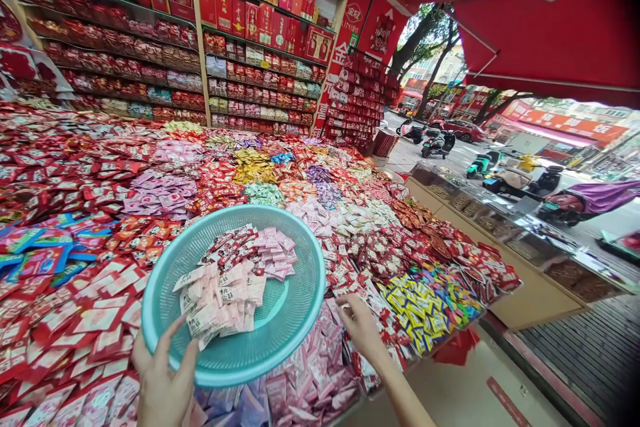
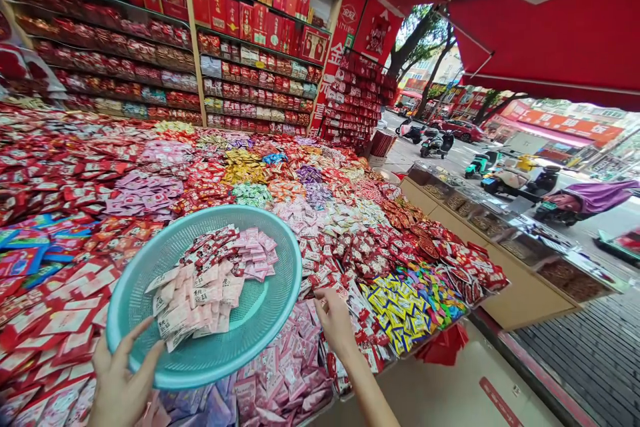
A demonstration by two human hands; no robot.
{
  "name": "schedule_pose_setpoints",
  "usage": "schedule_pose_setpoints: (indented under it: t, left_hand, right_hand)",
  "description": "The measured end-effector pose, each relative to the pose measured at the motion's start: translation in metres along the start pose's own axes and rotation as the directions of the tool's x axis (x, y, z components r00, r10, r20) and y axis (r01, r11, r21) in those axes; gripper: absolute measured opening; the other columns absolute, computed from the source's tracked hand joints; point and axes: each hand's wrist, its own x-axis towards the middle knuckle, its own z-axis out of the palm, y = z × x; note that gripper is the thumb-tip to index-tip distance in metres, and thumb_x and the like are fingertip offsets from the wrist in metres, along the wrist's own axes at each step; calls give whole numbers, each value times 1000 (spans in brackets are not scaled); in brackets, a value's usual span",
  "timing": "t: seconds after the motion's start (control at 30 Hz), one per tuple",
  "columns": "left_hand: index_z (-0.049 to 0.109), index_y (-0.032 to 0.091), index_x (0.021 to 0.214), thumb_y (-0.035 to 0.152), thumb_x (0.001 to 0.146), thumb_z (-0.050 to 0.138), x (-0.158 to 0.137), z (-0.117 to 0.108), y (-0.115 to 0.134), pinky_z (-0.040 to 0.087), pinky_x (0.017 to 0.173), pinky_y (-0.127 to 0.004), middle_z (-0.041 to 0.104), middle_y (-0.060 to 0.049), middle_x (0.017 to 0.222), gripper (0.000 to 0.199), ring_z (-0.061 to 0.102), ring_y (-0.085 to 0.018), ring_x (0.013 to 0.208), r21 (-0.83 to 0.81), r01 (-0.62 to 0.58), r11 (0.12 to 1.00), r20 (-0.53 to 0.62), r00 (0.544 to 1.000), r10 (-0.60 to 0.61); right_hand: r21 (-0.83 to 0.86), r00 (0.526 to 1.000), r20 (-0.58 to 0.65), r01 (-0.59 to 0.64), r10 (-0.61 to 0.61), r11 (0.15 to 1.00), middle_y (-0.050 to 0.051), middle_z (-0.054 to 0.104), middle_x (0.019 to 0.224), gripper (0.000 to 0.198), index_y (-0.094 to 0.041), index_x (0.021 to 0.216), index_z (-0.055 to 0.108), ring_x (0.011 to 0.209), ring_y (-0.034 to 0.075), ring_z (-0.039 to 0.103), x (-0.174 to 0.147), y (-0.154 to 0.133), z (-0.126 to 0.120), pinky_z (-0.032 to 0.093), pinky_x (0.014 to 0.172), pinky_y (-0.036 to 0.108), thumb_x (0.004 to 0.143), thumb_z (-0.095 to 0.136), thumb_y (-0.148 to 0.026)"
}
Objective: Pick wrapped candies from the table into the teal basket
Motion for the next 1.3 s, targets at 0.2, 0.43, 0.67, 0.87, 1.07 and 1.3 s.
schedule_pose_setpoints:
  t: [0.2,0.43,0.67,0.87,1.07,1.3]
  left_hand:
    - [58,13,123,52,85,48,-1,-3,9,27,114,-48,22,-20,153,56,30,-32,140,-26,11,1000,-2,1000,-11]
    - [58,14,122,51,84,49,-2,-3,10,26,114,-46,22,-19,153,54,29,-31,141,-25,12,1000,-6,1000,-12]
    - [58,14,123,51,83,50,-1,-2,8,28,114,-47,21,-18,155,55,30,-33,140,-18,44,999,4,999,-44]
    - [59,16,120,51,83,49,-2,-3,11,28,113,-46,25,-17,152,52,33,-31,138,3,22,1000,-6,1000,-22]
    - [58,12,121,53,85,47,-1,-3,12,22,116,-44,20,-19,154,56,27,-31,141,-10,25,1000,0,1000,-25]
    - [59,16,120,51,84,48,-2,-2,7,27,114,-40,26,-14,152,51,31,-29,139,9,-5,1000,-22,1000,5]
  right_hand:
    - [-20,980,173,-97,99,995,9,63,100,20,-22,99,65,93,25,61,-34,17,55,46,84,36,85,54,-32]
    - [-2,973,187,-137,135,991,9,63,100,25,-21,102,65,96,25,59,-30,9,71,45,84,35,78,56,-25]
    - [309,922,296,-339,249,889,0,54,64,23,-20,68,57,64,17,52,-19,9,66,41,63,30,72,63,-43]
    - [484,880,359,-460,311,745,-3,51,65,38,-20,72,57,59,13,45,-16,-4,45,35,57,26,68,69,-55]
    - [495,851,363,-521,380,695,-6,44,58,45,-22,77,55,49,10,37,-10,-7,6,28,50,24,66,69,-63]
    - [414,947,225,-307,230,857,-3,49,63,43,-19,78,59,54,10,40,45,-39,-40,32,50,24,72,67,-60]
